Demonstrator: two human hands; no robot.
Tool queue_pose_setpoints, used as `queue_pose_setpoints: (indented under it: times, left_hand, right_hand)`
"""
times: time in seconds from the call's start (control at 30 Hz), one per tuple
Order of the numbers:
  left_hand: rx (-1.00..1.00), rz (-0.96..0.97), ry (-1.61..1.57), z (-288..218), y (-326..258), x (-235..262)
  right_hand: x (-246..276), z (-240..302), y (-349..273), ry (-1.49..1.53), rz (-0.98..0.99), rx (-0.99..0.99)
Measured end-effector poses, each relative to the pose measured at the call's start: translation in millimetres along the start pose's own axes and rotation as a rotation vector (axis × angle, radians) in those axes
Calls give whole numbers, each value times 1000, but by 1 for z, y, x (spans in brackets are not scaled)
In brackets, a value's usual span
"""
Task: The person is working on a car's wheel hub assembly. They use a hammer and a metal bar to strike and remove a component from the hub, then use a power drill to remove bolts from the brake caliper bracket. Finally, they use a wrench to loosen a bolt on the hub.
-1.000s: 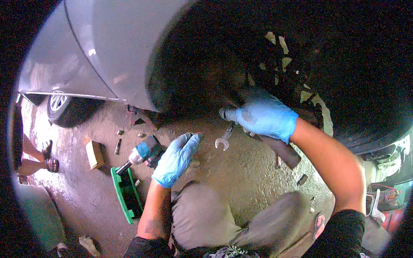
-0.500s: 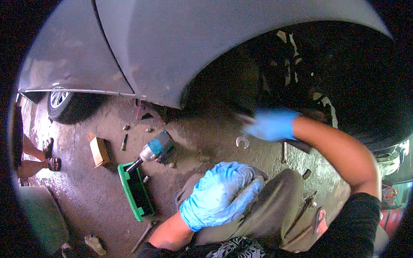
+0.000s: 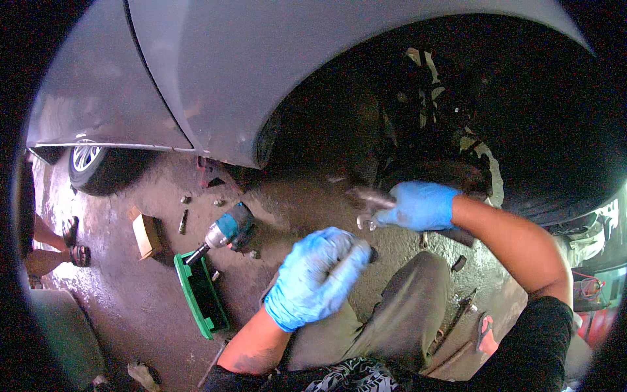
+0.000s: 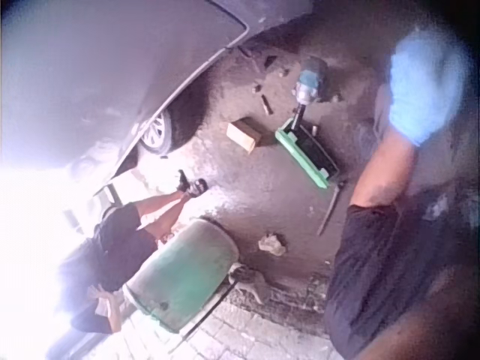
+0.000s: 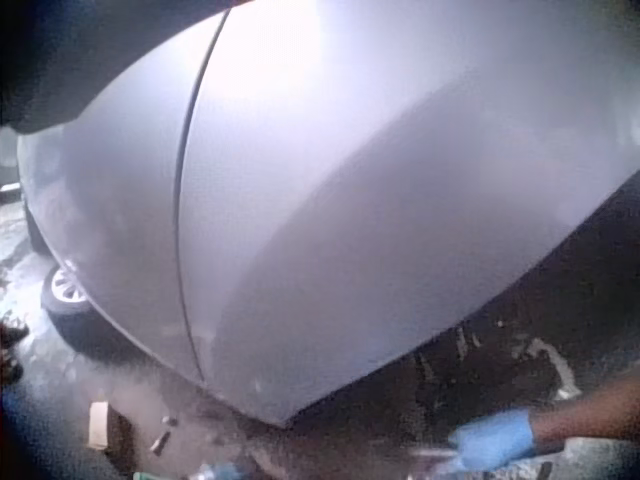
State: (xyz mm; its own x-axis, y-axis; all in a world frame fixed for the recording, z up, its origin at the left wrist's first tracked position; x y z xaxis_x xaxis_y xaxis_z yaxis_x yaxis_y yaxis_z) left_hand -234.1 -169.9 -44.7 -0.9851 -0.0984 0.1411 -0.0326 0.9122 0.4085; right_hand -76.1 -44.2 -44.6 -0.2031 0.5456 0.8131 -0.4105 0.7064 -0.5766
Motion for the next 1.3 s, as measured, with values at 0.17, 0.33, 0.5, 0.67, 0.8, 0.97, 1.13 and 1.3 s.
queue_pose_setpoints:
  times: [0.17,0.33,0.5,0.67,0.8,0.97,1.13,1.3]
  left_hand:
    - [144,-177,111,23,20,19]
    - [124,-96,79,23,71,29]
    - [115,-39,304,109,147,-42]
    - [393,125,27,224,193,-128]
    - [427,177,-178,229,181,-145]
    - [463,277,-269,229,179,-131]
    - [457,289,-312,230,179,-141]
    - [533,144,-570,254,171,-178]
  right_hand:
    - [-17,2,-3,182,-34,6]
    - [-29,-13,-30,721,-182,-48]
    - [-63,-33,-69,1172,-534,20]
    - [-79,-24,-55,1633,-712,43]
    - [-122,-30,-47,1846,-737,-46]
    - [-120,-46,-54,1699,-894,-81]
    - [-136,-47,-55,1908,-913,-199]
    - [-90,-70,-90,1776,-1172,-180]
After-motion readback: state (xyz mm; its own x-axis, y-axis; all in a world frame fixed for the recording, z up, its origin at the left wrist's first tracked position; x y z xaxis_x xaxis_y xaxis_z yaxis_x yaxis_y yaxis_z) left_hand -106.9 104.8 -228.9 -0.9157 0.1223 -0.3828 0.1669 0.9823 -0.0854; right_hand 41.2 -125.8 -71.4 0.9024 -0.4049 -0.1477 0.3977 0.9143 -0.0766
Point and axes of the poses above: each hand's wrist, its own y-axis towards the middle knuckle, its own x-axis out of the back of the hand, z = x × y, the point moved 5 cm from there along y, towards the middle knuckle, and after that the axes turned 10 degrees about -z, right-handed, at the moved point
